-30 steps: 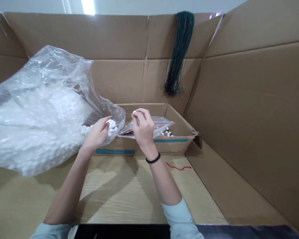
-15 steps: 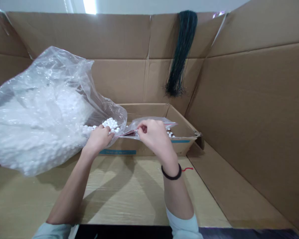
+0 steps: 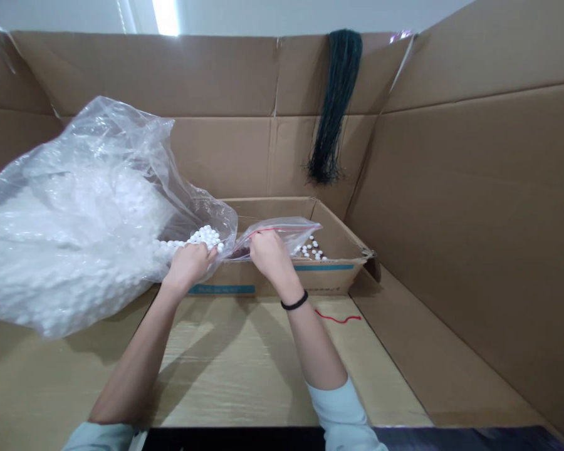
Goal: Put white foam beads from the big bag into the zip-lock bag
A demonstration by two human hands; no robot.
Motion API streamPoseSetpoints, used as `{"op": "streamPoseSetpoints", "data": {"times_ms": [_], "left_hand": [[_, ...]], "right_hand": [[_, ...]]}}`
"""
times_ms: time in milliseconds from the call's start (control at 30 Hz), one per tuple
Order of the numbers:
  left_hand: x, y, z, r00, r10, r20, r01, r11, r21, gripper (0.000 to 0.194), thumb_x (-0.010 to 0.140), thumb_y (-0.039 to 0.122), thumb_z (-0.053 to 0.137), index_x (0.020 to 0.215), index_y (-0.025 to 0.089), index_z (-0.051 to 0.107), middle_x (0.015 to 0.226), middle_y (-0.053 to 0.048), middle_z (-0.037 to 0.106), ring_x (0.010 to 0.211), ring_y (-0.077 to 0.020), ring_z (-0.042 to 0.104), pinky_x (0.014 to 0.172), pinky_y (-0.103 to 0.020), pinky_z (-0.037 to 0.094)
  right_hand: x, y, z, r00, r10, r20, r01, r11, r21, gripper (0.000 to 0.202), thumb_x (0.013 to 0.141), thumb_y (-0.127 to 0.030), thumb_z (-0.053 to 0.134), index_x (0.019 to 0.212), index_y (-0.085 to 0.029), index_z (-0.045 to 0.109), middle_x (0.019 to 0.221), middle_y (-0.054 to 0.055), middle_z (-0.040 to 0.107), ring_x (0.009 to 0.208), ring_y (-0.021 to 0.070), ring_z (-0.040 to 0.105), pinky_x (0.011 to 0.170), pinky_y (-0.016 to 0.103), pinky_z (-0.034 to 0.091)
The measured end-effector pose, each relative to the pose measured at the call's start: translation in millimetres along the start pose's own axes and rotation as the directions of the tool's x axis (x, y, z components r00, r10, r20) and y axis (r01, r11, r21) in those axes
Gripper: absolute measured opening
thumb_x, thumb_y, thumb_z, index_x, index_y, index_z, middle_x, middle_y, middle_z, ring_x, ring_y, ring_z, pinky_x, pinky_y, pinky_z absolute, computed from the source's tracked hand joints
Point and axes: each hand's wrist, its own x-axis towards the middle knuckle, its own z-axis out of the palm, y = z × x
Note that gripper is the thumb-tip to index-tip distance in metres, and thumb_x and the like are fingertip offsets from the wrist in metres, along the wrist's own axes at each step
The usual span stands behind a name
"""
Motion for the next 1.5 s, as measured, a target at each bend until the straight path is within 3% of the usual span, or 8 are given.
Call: {"op": "streamPoseSetpoints", "data": {"times_ms": [200, 367, 533, 700, 1100, 1233, 1300, 1500], "left_hand": [[7, -2, 9.0, 0.997, -0.019, -0.077, 0.018, 1.000, -0.012, 0.055, 0.093, 0.040, 0.020, 0.099, 0.007, 0.064, 0.095, -0.020, 0.068, 0.092, -0.0286, 0.065, 0.075, -0.034, 0.045], [9, -1, 5.1, 0.995, -0.088, -0.047, 0.085, 0.994, -0.069, 0.059, 0.093, 0.045, 0.019, 0.093, 0.011, 0.066, 0.090, -0.020, 0.069, 0.086, -0.0289, 0.066, 0.067, -0.033, 0.045], [13, -5, 3.9, 0.970, -0.120, -0.209, 0.076, 0.975, -0.209, 0.055, 0.093, 0.046, 0.020, 0.088, 0.012, 0.063, 0.089, -0.018, 0.068, 0.084, -0.0271, 0.065, 0.067, -0.032, 0.041], [18, -13, 10.9, 0.924, -0.145, -0.353, -0.028, 0.897, -0.441, 0.047, 0.092, 0.048, 0.024, 0.077, 0.017, 0.055, 0.075, -0.011, 0.065, 0.075, -0.0242, 0.063, 0.062, -0.030, 0.036], [18, -17, 5.3, 0.858, -0.336, -0.389, -0.114, 0.614, -0.781, 0.029, 0.090, 0.044, 0.035, 0.077, 0.020, 0.045, 0.067, 0.000, 0.059, 0.061, -0.0136, 0.053, 0.062, -0.025, 0.036], [17, -16, 1.2, 0.887, -0.297, -0.353, -0.136, 0.562, -0.816, 0.030, 0.085, 0.045, 0.044, 0.076, 0.018, 0.051, 0.063, 0.000, 0.058, 0.059, -0.0120, 0.052, 0.059, -0.023, 0.036], [16, -14, 0.2, 0.922, -0.249, -0.295, -0.148, 0.476, -0.867, 0.031, 0.082, 0.046, 0.049, 0.078, 0.016, 0.054, 0.064, 0.000, 0.059, 0.058, -0.0110, 0.051, 0.057, -0.022, 0.035], [10, -6, -4.6, 0.981, -0.148, -0.125, -0.117, 0.066, -0.991, 0.033, 0.075, 0.045, 0.060, 0.085, 0.013, 0.056, 0.069, 0.000, 0.059, 0.049, -0.0037, 0.038, 0.046, -0.017, 0.028]], "right_hand": [[3, 6, 8, 0.989, -0.088, 0.116, 0.058, 0.969, 0.242, 0.021, 0.084, -0.017, 0.052, 0.091, -0.018, 0.072, 0.096, 0.008, 0.072, 0.089, 0.0187, 0.065, 0.075, 0.024, 0.044], [5, 11, 11, 0.960, -0.221, 0.173, 0.149, 0.924, 0.351, 0.022, 0.080, -0.013, 0.057, 0.091, -0.023, 0.073, 0.099, 0.002, 0.073, 0.091, 0.0172, 0.065, 0.078, 0.024, 0.045], [7, 7, 15, 0.988, -0.068, 0.140, 0.006, 0.914, 0.406, 0.018, 0.073, -0.006, 0.059, 0.078, -0.017, 0.073, 0.084, 0.006, 0.074, 0.081, 0.0174, 0.066, 0.071, 0.023, 0.044], [7, 4, 16, 0.997, -0.048, 0.066, 0.020, 0.929, 0.368, 0.017, 0.075, -0.006, 0.056, 0.074, -0.015, 0.070, 0.082, 0.008, 0.072, 0.079, 0.0177, 0.063, 0.071, 0.025, 0.042], [4, 9, 12, 0.998, -0.006, 0.057, -0.017, 0.916, 0.401, 0.019, 0.081, -0.009, 0.053, 0.082, -0.014, 0.071, 0.091, 0.010, 0.072, 0.086, 0.0191, 0.065, 0.076, 0.027, 0.044], [3, 10, 4, 0.982, -0.155, 0.107, 0.093, 0.893, 0.441, 0.029, 0.075, -0.004, 0.054, 0.091, -0.020, 0.072, 0.098, 0.005, 0.072, 0.092, 0.0181, 0.065, 0.081, 0.025, 0.045], [3, 9, 4, 0.971, -0.192, 0.141, 0.108, 0.882, 0.459, 0.034, 0.074, -0.002, 0.052, 0.091, -0.022, 0.072, 0.099, 0.003, 0.073, 0.092, 0.0171, 0.065, 0.081, 0.024, 0.045], [3, 7, 14, 0.989, -0.008, 0.147, -0.060, 0.890, 0.453, 0.025, 0.070, 0.000, 0.050, 0.066, -0.016, 0.069, 0.077, 0.005, 0.072, 0.072, 0.0151, 0.064, 0.066, 0.023, 0.043]]}}
